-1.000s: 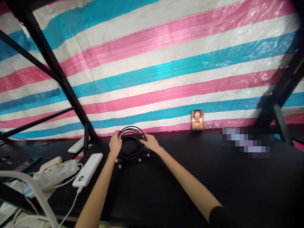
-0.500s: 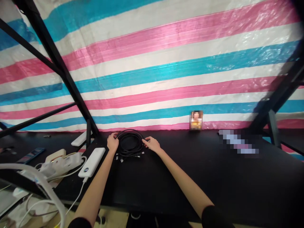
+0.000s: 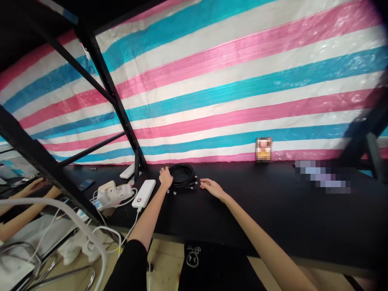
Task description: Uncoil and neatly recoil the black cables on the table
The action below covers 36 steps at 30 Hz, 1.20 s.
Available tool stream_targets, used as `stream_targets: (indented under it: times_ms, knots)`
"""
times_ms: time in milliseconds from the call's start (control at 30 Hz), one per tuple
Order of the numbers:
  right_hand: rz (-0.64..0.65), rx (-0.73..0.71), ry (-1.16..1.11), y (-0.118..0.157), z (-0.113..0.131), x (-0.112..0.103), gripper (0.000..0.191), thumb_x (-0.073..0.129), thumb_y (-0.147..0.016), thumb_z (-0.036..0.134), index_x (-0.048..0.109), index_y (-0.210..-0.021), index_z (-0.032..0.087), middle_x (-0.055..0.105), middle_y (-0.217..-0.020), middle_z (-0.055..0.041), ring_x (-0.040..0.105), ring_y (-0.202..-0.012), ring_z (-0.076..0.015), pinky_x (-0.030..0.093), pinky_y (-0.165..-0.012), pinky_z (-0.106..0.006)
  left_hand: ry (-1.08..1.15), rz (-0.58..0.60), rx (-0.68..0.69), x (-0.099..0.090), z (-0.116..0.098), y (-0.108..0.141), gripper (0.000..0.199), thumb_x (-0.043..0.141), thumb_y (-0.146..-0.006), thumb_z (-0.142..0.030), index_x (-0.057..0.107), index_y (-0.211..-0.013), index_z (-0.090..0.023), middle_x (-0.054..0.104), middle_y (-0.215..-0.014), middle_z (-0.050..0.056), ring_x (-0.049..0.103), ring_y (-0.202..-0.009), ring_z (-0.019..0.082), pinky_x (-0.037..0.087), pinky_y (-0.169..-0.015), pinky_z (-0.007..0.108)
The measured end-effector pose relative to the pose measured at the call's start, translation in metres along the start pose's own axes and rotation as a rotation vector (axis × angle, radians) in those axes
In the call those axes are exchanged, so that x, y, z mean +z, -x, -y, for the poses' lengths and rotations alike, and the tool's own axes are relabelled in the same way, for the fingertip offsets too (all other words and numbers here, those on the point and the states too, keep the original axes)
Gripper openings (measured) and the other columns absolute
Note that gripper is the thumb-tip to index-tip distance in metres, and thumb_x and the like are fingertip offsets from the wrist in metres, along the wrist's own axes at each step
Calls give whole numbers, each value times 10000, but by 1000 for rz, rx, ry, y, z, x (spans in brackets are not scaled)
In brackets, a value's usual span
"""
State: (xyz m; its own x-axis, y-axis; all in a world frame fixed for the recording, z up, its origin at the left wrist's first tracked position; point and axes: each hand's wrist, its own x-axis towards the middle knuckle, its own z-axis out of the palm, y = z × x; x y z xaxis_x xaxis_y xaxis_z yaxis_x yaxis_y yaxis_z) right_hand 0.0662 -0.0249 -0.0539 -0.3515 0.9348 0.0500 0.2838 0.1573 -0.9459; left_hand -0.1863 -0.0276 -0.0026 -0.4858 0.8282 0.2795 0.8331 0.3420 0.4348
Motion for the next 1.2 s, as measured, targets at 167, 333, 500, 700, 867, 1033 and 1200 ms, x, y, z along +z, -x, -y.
stream_targets:
  times_ms: [167,333,500,700,867,1033,1200]
  knots:
    - [-35,-84,1,36,-1,11,246,576,-837,268,648,-1071,240,718,-999,-14,667,-958,-168,473,-932,-324,94,-45,-52,-10,-6,-2,378,569,-874,-351,541,-1205,-171,562,-1227,97,579,-1049,226,506,-868,451]
    - [-118,-135,-19,47,-3,19,196,599,-809,247,662,-993,276,705,-959,23,659,-930,-160,461,-945,-344,254,-58,-76,-26,-14,-10,357,569,-875,-352,554,-1183,-171,582,-1188,90,594,-1012,212,518,-843,428]
    - [-176,-129,-89,45,-5,19,179,577,-806,294,669,-956,261,692,-902,10,658,-863,-169,487,-889,-351,486,-187,-24,-50,-30,7,343,556,-883,-355,557,-1167,-162,596,-1148,86,605,-961,195,532,-805,405]
    - [-267,-120,-232,44,0,21,311,556,-812,377,628,-1061,204,653,-1000,-55,630,-911,-186,494,-875,-349,780,-218,259,-81,-78,68,265,573,-873,-346,610,-1042,-144,640,-954,44,613,-800,145,530,-711,332]
    - [-342,-88,-404,52,16,15,512,511,-827,481,495,-1247,187,589,-1178,-116,598,-1052,-217,533,-795,-305,960,-154,368,-107,-126,116,245,639,-799,-357,677,-983,-200,527,-621,-40,498,-547,86,426,-545,207]
    - [-317,-84,-518,74,30,-9,544,433,-848,566,454,-1238,187,665,-913,-59,678,-703,-184,538,-485,-254,1153,-59,243,-98,-138,153,367,532,-861,-421,571,-1153,-203,371,-475,-100,293,-337,57,255,-341,185]
    - [-266,-4,-510,102,25,-36,572,556,-784,567,499,-1204,183,616,-706,18,579,-408,-122,339,-249,-158,1183,42,99,-70,-113,174,384,541,-863,-416,507,-1202,-238,401,-446,-105,367,-383,79,304,-393,178]
